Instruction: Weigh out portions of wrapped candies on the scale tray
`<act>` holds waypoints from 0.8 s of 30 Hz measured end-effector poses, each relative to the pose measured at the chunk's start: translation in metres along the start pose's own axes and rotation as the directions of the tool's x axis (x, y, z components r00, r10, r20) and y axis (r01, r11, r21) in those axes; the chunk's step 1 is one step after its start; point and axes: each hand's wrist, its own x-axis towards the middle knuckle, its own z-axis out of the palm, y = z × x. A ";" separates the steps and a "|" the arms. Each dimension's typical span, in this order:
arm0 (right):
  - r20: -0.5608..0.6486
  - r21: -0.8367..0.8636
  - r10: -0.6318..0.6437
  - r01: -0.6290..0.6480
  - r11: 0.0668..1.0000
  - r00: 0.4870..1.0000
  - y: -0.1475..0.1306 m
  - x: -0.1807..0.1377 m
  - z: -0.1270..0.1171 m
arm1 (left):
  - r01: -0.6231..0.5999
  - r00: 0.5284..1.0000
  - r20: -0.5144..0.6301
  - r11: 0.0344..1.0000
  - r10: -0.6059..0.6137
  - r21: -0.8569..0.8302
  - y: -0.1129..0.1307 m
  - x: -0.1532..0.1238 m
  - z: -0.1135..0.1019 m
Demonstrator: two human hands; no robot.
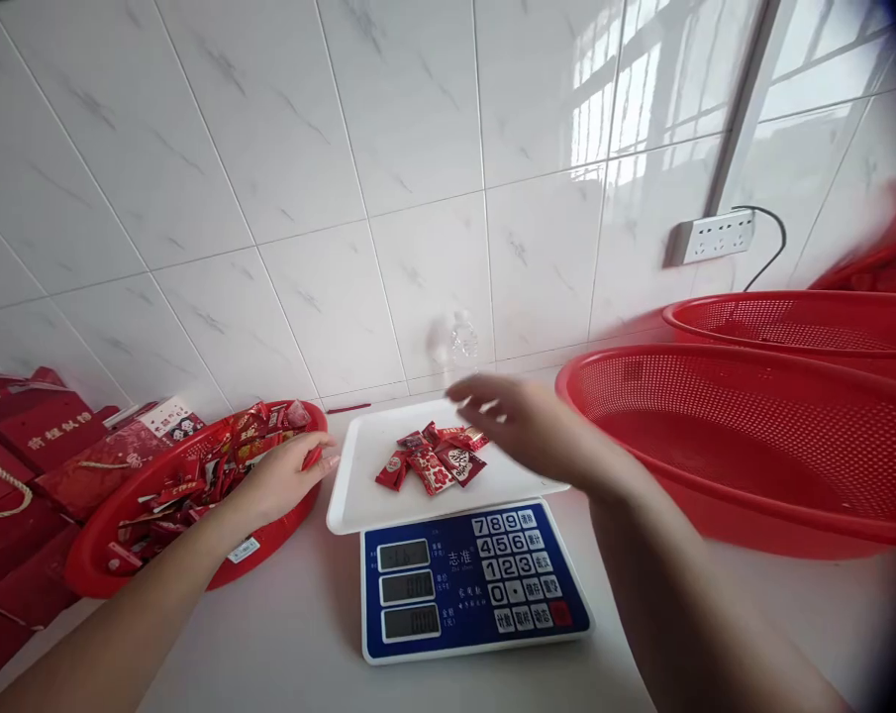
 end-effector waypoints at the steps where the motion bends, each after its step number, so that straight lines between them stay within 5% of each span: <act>1: 0.177 -0.047 -0.005 0.014 0.999 0.984 0.002 0.001 0.008 | 0.018 0.999 0.031 0.999 -0.017 -0.028 0.001 -0.002 0.001; 4: 0.399 -0.165 -0.046 0.122 0.979 0.916 0.004 0.003 0.033 | 0.013 0.995 0.095 0.998 -0.006 -0.066 0.009 -0.006 0.014; 13: 0.519 -0.245 -0.068 0.225 0.943 0.852 0.003 0.001 0.049 | -0.215 0.967 0.143 0.977 0.212 0.000 0.015 0.005 0.064; 19: 0.317 -0.301 0.060 0.040 0.953 0.946 0.017 0.005 0.029 | -0.260 0.952 0.179 0.965 0.249 0.043 0.022 0.005 0.074; 24: 0.302 -0.442 0.220 -0.068 0.894 0.928 0.031 0.008 0.021 | -0.330 0.921 0.261 0.935 0.289 0.128 0.037 0.007 0.079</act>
